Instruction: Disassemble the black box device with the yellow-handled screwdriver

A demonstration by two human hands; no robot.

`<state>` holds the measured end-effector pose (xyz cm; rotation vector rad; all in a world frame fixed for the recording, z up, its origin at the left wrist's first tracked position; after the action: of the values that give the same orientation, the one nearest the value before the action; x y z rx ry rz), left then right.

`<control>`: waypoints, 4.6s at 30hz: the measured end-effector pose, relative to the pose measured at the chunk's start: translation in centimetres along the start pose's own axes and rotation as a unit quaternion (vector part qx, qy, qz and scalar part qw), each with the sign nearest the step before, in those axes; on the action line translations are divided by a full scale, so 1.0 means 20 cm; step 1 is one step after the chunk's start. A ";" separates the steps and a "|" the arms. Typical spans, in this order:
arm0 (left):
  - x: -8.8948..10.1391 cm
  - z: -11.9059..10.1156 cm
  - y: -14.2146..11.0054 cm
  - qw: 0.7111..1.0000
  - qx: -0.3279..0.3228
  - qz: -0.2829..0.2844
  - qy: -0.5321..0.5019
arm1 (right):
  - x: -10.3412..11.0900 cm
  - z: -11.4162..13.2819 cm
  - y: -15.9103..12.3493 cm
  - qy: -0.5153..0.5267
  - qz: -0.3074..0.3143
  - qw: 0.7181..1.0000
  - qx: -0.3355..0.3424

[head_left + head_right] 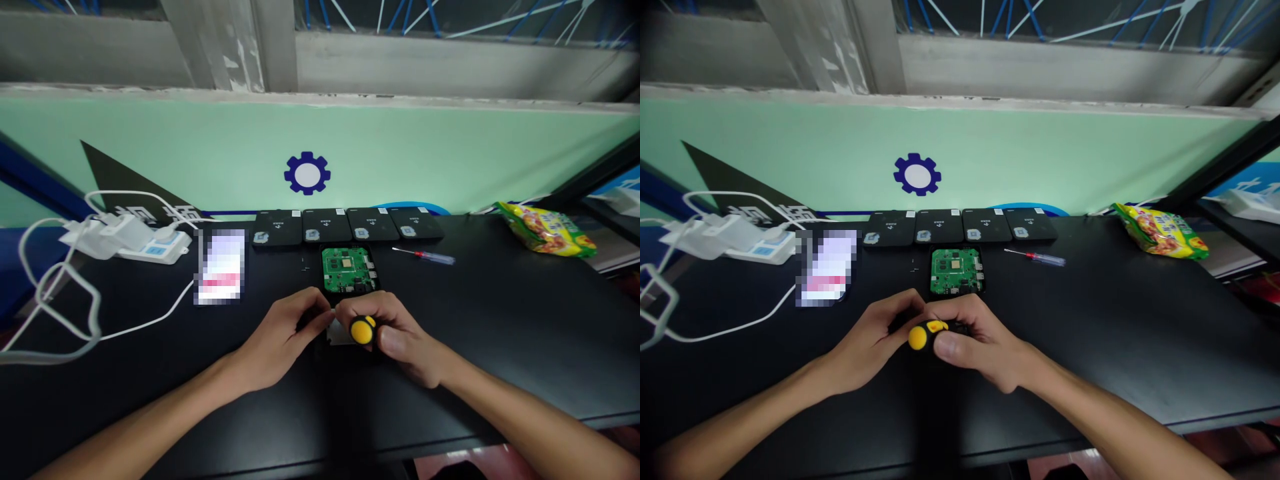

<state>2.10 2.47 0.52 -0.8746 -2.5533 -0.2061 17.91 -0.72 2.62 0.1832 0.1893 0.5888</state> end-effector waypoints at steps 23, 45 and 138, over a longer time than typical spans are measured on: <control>-0.01 0.04 0.00 1.000 0.008 -0.002 0.000 | -0.01 -0.01 -0.02 0.064 -0.011 0.998 -0.003; -0.01 0.02 0.00 0.999 -0.032 0.000 0.005 | -0.12 0.07 -0.01 -0.159 0.042 0.980 0.115; 0.08 0.04 -0.05 0.981 -0.031 -0.167 -0.088 | -0.03 0.17 0.18 0.186 -0.037 0.981 0.036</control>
<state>0.04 2.78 0.43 -0.4958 -2.8630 -0.3227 16.32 1.58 6.85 0.1333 0.5784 0.5397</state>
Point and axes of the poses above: each hand's wrist, its own y-axis towards the middle knuckle, its own x-axis out of the back of the hand, z = x × y, the point moved 6 cm from there along y, towards the middle knuckle, and after that the axes turned 1 degree about -x, right-handed, at the moved point
